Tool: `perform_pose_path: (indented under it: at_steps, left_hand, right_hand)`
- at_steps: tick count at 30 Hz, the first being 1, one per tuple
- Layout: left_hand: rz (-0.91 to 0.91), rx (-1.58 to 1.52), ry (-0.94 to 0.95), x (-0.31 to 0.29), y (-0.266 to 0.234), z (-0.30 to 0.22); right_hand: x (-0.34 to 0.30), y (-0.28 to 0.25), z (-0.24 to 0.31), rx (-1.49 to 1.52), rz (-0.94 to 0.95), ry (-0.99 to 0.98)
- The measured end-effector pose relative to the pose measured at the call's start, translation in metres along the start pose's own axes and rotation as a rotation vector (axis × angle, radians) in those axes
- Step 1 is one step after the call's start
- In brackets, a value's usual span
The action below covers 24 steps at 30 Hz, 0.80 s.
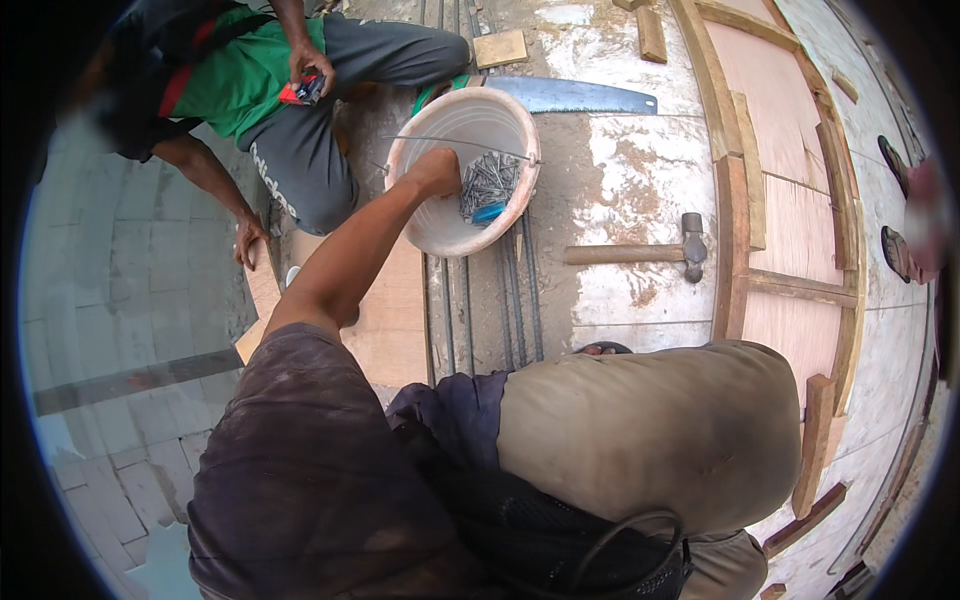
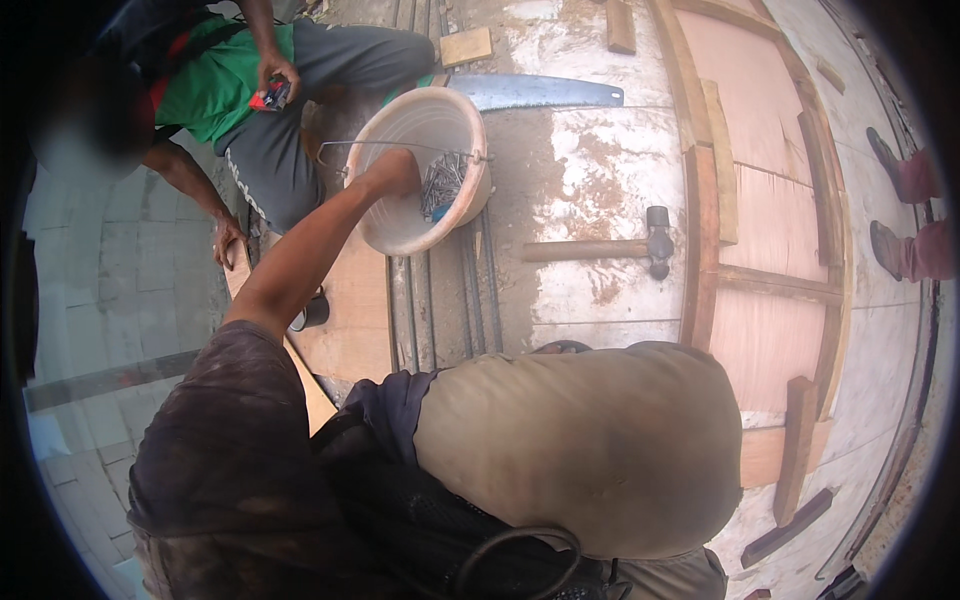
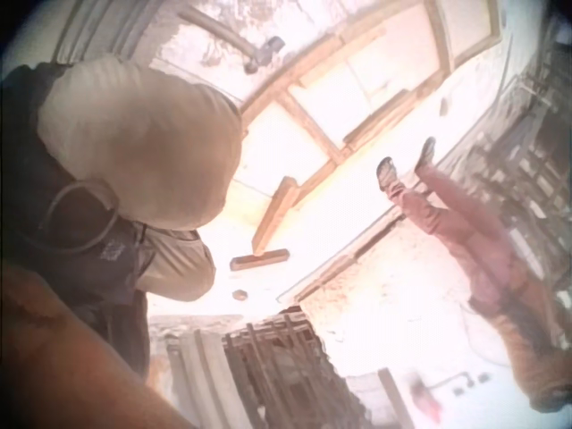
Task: The person uses a tape measure to check the dimensions of a wooden frame, aligns a wooden board with the frame, and hammers a nail into the wood while others assist.
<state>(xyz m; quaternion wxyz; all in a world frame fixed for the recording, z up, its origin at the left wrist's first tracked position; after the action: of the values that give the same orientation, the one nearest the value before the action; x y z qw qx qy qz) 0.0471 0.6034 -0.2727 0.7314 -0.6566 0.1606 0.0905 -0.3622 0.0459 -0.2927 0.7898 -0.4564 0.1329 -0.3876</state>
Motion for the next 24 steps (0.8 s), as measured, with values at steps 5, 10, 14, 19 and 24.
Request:
perform_pose_path:
  at_steps: [5,10,14,19,24]
  left_hand:
    - [0.039,-0.035,-0.064,-0.018,-0.003,-0.029]
    - [0.018,-0.196,0.149,0.008,0.035,0.035]
    - [0.074,-0.985,-0.373,-0.012,0.003,-0.001]
    - [0.056,-1.493,-0.539,-0.025,-0.013,-0.012]
    - [-0.265,-0.275,0.239,-0.011,0.009,0.007]
  right_hand:
    - [0.000,-0.002,0.001,-0.012,0.004,0.009]
    - [-0.001,0.002,0.006,0.010,0.025,0.006]
    - [0.001,-0.004,0.003,-0.010,0.006,0.018]
    - [0.000,-0.004,0.006,-0.001,0.006,0.011]
    - [-0.002,-0.002,0.009,0.017,0.011,0.007]
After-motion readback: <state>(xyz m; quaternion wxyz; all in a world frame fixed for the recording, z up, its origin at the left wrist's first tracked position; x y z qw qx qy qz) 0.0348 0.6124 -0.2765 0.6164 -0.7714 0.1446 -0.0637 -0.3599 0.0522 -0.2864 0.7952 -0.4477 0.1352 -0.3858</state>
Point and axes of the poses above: each hand's wrist, its own x-axis towards the middle knuckle, its own y-axis out of the palm, z = x × y, the point moved 3 cm from there along x, towards the middle knuckle, and after that the axes turned 13 degrees about -z, right-handed, at the moved point
